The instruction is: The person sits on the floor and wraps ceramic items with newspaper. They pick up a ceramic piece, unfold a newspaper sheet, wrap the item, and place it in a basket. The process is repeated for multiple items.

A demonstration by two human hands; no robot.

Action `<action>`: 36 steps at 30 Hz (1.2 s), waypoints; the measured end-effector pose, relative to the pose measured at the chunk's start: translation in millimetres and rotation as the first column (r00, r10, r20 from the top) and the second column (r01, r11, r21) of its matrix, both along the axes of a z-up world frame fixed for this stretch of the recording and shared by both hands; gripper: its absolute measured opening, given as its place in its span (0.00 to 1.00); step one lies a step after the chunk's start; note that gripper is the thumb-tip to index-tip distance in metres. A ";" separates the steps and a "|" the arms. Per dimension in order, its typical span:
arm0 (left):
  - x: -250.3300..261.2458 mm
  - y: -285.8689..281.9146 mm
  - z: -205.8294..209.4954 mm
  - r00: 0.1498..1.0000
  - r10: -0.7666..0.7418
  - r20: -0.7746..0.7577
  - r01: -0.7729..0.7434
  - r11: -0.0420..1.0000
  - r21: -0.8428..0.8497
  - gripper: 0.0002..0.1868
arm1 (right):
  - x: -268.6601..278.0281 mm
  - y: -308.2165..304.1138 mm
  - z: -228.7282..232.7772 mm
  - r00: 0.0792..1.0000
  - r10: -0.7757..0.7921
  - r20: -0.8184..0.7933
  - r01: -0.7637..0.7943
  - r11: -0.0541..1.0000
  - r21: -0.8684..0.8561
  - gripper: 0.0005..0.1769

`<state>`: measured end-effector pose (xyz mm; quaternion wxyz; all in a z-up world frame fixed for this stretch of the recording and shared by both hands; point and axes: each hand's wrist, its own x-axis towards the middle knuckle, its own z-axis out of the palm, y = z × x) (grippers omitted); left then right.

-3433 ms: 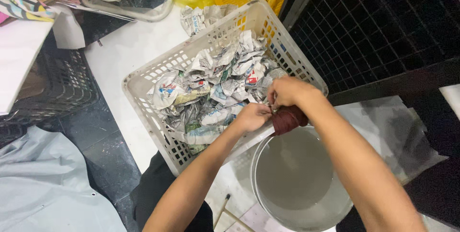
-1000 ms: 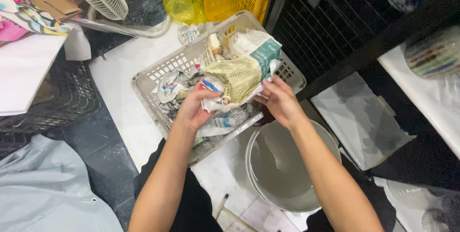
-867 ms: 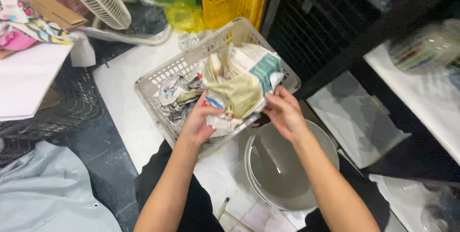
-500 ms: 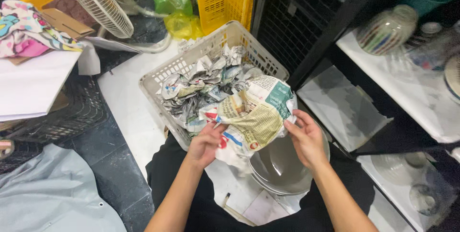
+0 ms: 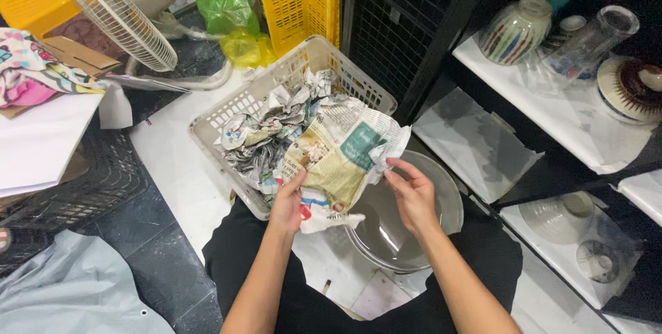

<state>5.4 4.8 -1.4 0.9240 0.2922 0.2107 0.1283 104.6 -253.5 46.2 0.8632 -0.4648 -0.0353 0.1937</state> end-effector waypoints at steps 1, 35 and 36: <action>0.7 0.9 -0.5 1.000 0.013 0.006 -0.013 0.999 0.035 0.27 | 0.0 2.7 0.8 1.000 -0.005 -0.008 0.005 1.000 0.005 0.19; 2.2 -20.4 16.9 0.916 -0.375 -0.140 0.380 0.703 0.602 0.27 | 26.9 -23.0 34.4 0.891 0.423 -0.163 -0.423 0.648 -0.633 0.52; 4.8 -20.0 14.1 0.920 -0.364 -0.146 0.374 0.703 0.605 0.27 | 21.4 -24.5 28.0 0.902 0.411 -0.128 -0.396 0.676 -0.621 0.52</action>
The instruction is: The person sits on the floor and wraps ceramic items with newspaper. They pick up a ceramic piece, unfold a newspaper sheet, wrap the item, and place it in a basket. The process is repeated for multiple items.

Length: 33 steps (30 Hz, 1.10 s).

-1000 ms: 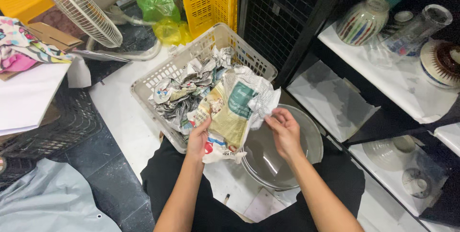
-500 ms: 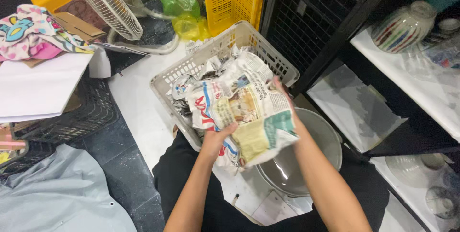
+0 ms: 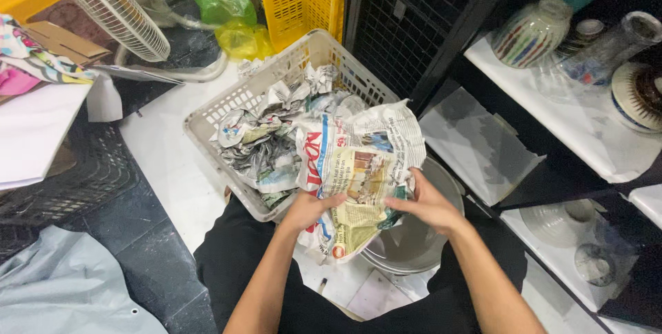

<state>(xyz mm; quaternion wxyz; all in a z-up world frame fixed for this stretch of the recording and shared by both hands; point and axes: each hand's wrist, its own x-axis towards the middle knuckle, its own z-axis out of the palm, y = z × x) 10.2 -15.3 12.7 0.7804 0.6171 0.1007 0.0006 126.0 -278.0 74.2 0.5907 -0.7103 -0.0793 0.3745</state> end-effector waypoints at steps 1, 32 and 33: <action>0.6 -0.5 -3.4 1.000 0.010 -0.008 -0.010 1.000 0.005 0.27 | -4.1 -2.1 -4.9 1.000 -0.019 0.018 0.018 0.999 0.032 0.53; 8.0 5.4 0.2 0.747 -0.061 -0.662 0.335 0.895 0.296 0.29 | -3.0 -4.4 15.1 0.435 -0.389 0.812 0.448 0.876 0.179 0.22; 7.7 5.7 -0.6 0.755 -0.089 -0.650 0.327 0.910 0.256 0.28 | 2.4 -10.6 23.4 0.401 -0.471 0.785 0.515 0.825 0.232 0.20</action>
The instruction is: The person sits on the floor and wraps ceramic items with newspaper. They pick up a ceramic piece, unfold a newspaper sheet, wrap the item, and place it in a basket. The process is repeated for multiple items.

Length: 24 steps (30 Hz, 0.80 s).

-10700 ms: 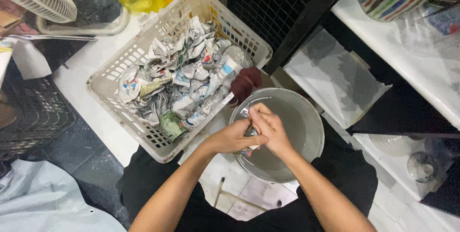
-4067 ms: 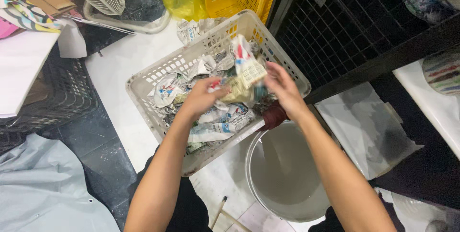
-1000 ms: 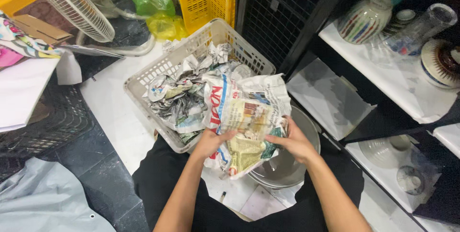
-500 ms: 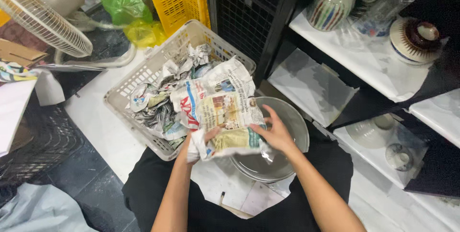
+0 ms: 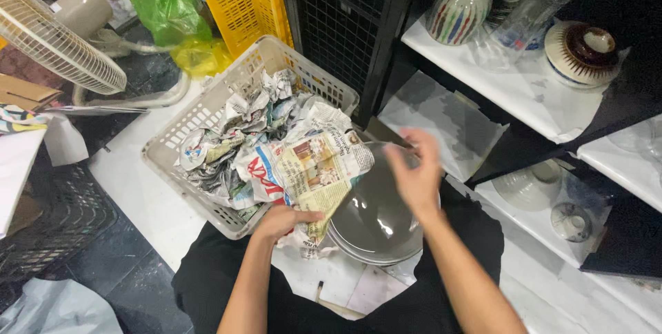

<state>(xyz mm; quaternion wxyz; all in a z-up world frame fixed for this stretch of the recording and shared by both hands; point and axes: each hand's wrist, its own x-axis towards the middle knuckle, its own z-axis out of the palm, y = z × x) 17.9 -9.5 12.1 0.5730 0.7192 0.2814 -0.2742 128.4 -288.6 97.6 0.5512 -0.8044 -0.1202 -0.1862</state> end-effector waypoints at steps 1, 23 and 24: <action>-0.4 0.2 -0.3 1.000 0.006 0.011 -0.005 0.999 -0.048 0.26 | 10.5 -5.5 8.6 0.998 -0.017 0.060 0.011 0.996 0.088 0.18; 5.9 -1.5 24.4 0.977 0.010 0.214 0.077 0.917 -0.391 0.35 | 136.1 -82.8 125.1 0.831 -0.303 0.466 0.367 0.929 -0.052 0.53; 6.1 -0.7 24.9 0.978 0.000 0.211 0.078 0.930 -0.360 0.34 | 149.3 -87.9 118.2 0.868 -0.235 0.438 0.267 0.964 -0.011 0.49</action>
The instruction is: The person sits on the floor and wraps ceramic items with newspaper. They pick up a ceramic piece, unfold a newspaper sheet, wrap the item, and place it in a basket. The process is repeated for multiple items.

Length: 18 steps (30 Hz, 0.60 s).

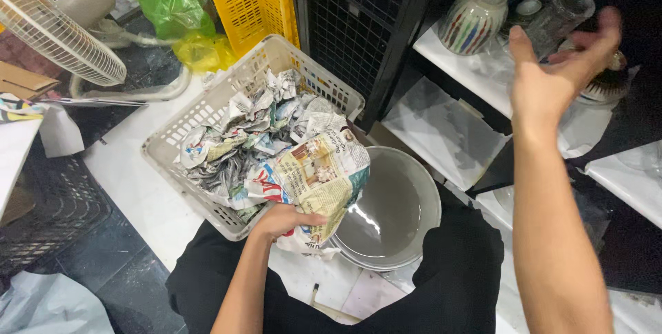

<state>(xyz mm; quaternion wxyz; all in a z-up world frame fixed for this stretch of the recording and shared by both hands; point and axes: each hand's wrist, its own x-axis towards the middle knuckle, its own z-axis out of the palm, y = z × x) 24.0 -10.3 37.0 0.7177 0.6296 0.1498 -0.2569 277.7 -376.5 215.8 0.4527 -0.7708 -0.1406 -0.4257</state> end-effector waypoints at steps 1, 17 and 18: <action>-0.4 0.5 0.5 1.000 -0.003 -0.004 0.003 0.999 0.033 0.34 | 12.7 -4.0 -6.6 0.994 0.105 -0.015 -0.105 0.993 0.050 0.44; 5.4 5.5 -14.9 0.975 0.135 -0.177 -0.095 0.971 0.218 0.28 | -90.2 26.1 -8.0 0.879 0.476 -0.011 -0.373 0.702 0.607 0.21; 3.3 7.0 -14.9 0.975 0.140 -0.170 -0.101 0.970 0.221 0.27 | -104.2 36.6 -13.0 0.817 0.577 -0.010 -0.425 0.613 0.666 0.22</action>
